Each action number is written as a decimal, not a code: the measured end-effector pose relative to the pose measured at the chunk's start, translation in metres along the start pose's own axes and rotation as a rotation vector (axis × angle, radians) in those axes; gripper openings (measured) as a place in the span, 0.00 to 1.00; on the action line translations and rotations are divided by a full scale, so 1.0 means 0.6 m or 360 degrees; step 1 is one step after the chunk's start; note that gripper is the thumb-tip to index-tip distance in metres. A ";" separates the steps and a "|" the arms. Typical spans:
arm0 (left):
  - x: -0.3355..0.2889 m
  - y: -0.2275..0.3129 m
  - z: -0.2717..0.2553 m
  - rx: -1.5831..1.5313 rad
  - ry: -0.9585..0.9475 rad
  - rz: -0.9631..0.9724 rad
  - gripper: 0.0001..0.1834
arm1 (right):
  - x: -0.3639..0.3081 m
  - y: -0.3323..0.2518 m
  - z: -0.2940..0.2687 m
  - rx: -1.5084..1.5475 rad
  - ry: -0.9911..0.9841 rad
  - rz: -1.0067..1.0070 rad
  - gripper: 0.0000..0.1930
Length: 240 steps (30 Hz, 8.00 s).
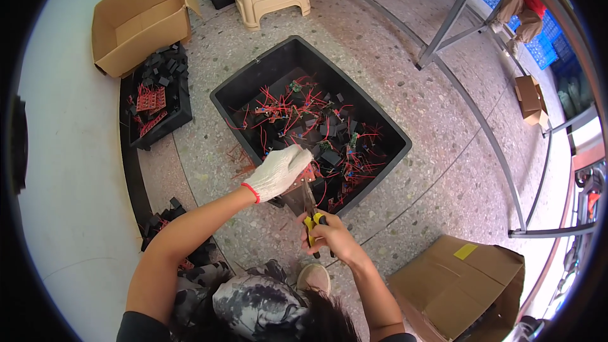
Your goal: Trimming or crimping electrical wire bundles using a pair of pliers.
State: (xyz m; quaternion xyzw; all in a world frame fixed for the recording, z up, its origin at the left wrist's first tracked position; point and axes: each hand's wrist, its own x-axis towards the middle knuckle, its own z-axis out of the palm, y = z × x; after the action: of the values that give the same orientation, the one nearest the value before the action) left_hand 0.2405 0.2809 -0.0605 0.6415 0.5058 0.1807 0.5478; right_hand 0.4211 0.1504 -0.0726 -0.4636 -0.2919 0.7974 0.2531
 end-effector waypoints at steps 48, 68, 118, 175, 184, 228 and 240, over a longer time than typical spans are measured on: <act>0.003 -0.040 0.011 0.0729 0.0241 0.0159 0.30 | 0.005 0.019 0.007 -0.0007 0.0143 0.0020 0.25; 0.016 -0.029 -0.128 0.1631 -0.0196 -0.0023 0.35 | 0.012 0.059 -0.005 0.1907 -0.0221 -0.0150 0.36; -0.024 0.051 -0.082 0.0399 0.0081 0.0368 0.23 | 0.001 -0.058 0.024 -0.0352 0.0215 -0.0304 0.17; 0.026 0.003 -0.012 0.0056 0.0110 0.0197 0.29 | 0.019 -0.033 -0.036 0.0841 -0.0528 -0.0019 0.22; 0.038 0.002 -0.010 0.0239 0.0153 0.0073 0.34 | 0.011 -0.015 -0.008 -0.0370 0.0281 -0.0063 0.16; 0.002 -0.030 0.015 0.0181 0.0315 0.0334 0.27 | -0.002 -0.008 -0.015 0.0196 -0.0048 0.0019 0.21; 0.004 -0.018 0.005 0.0530 0.0191 0.0269 0.28 | -0.003 -0.010 -0.025 -0.0076 0.0008 0.0018 0.16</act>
State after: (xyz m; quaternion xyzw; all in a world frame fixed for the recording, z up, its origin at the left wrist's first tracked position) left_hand 0.2390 0.2806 -0.0717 0.7515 0.5047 0.1780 0.3858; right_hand 0.4359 0.1570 -0.0732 -0.4732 -0.3075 0.7904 0.2382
